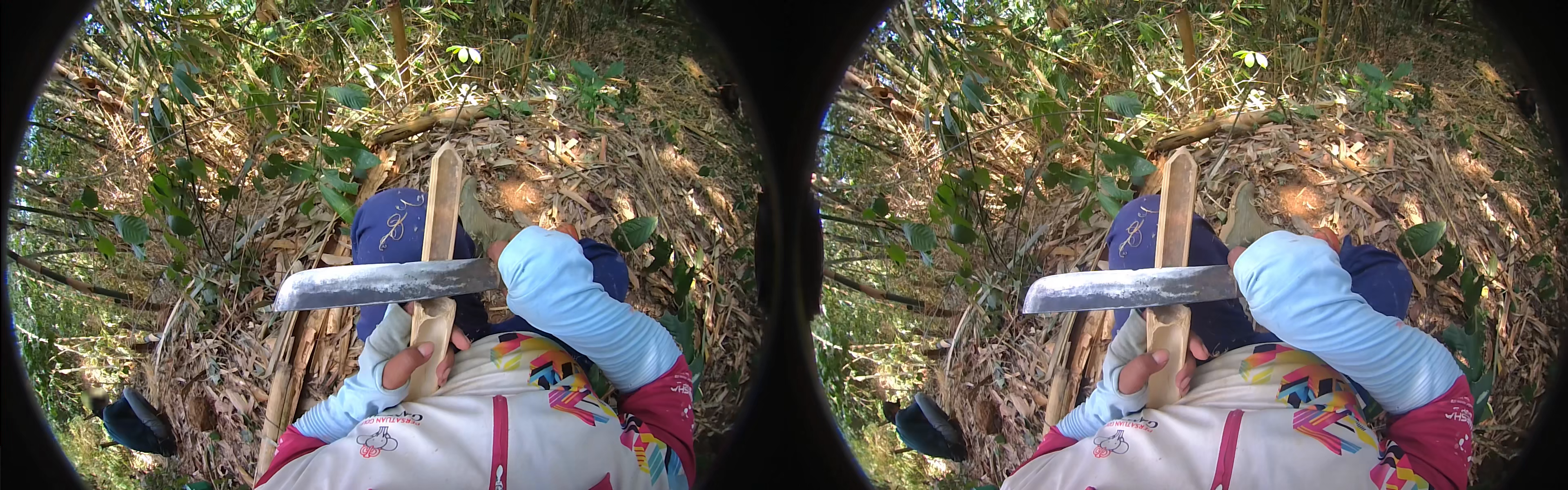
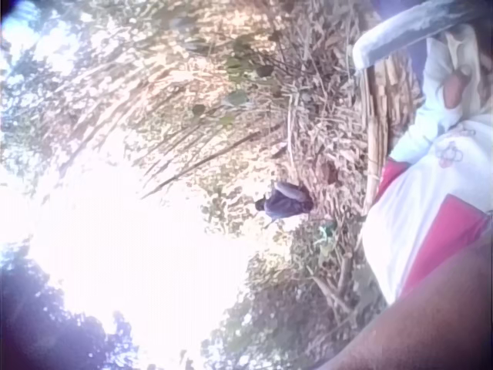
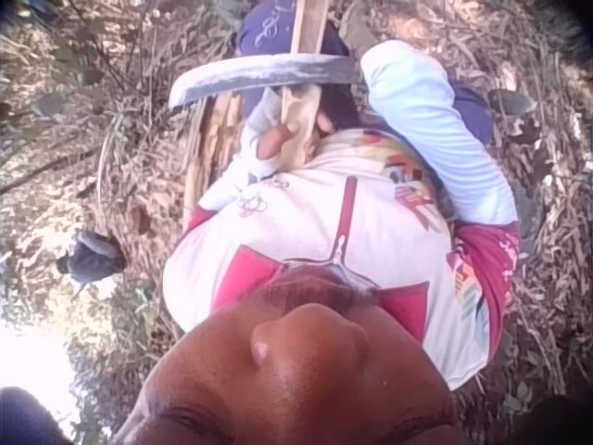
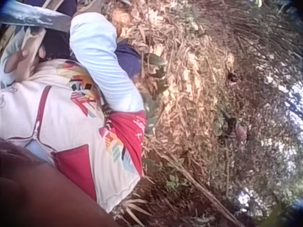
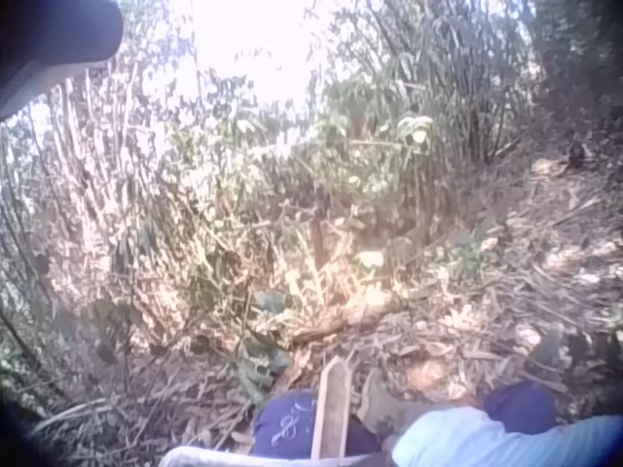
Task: The person sits on the forest floor and uses a large machete to shave and split a piece of bamboo. They repeatedly strike the bamboo to remove the outer layer and split it into thinner strips, occasionally rotating the piece to work on different sides.
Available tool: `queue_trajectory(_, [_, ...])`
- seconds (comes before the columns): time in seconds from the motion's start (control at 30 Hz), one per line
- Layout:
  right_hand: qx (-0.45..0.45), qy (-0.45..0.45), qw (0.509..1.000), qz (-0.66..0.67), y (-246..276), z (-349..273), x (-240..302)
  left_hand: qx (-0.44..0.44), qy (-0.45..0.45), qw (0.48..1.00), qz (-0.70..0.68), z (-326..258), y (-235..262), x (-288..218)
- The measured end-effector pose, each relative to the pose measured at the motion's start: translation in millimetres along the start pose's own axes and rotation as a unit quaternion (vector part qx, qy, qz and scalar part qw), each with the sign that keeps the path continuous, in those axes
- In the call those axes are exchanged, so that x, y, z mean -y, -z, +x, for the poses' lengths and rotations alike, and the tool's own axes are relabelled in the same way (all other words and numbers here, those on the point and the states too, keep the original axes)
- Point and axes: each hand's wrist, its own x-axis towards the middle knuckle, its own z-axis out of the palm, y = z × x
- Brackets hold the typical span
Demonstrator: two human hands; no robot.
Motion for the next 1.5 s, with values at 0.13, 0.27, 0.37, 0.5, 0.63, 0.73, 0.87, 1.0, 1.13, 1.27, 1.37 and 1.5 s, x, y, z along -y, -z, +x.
queue_trajectory(0.13, [-0.069, 0.003, 0.995, -0.075, -1, 2, -2, -0.011, 0.002, 1.000, 0.001, 0, -3, -3])
queue_trajectory(0.27, [-0.021, -0.013, 0.994, -0.107, 12, 10, 3, -0.006, 0.001, 1.000, 0.008, 1, -3, -2])
queue_trajectory(0.37, [-0.032, -0.038, 0.992, -0.112, 20, 8, 4, 0.004, 0.003, 1.000, 0.019, 1, 1, -1])
queue_trajectory(0.5, [0.044, -0.134, 0.984, -0.110, 15, 43, -25, 0.021, 0.007, 1.000, 0.022, 6, -2, -4])
queue_trajectory(0.63, [0.126, -0.147, 0.980, -0.053, 45, 42, -5, 0.004, 0.001, 1.000, 0.019, 2, 0, -2])
queue_trajectory(0.73, [0.149, -0.164, 0.972, -0.074, 50, 49, -7, -0.004, -0.002, 1.000, 0.009, 2, -2, -2])
queue_trajectory(0.87, [0.179, -0.177, 0.964, -0.091, 60, 61, -12, -0.013, 0.000, 1.000, 0.013, 0, -7, -5])
queue_trajectory(1.0, [0.221, -0.227, 0.944, -0.097, 63, 81, -24, -0.006, -0.005, 1.000, 0.009, 2, -4, -1])
queue_trajectory(1.13, [0.282, -0.302, 0.905, -0.106, 46, 116, -46, -0.008, -0.004, 1.000, 0.005, 4, -4, 1])
queue_trajectory(1.27, [-0.010, -0.213, 0.977, -0.020, 66, 80, -56, -0.018, 0.001, 0.999, 0.031, -12, -4, 1])
queue_trajectory(1.37, [-0.293, -0.132, 0.944, 0.069, 71, 45, -99, -0.002, 0.006, 0.999, 0.044, -8, -8, 1])
queue_trajectory(1.5, [-0.303, -0.109, 0.933, 0.160, 45, 43, -130, 0.014, 0.010, 1.000, 0.023, 1, -9, 1])
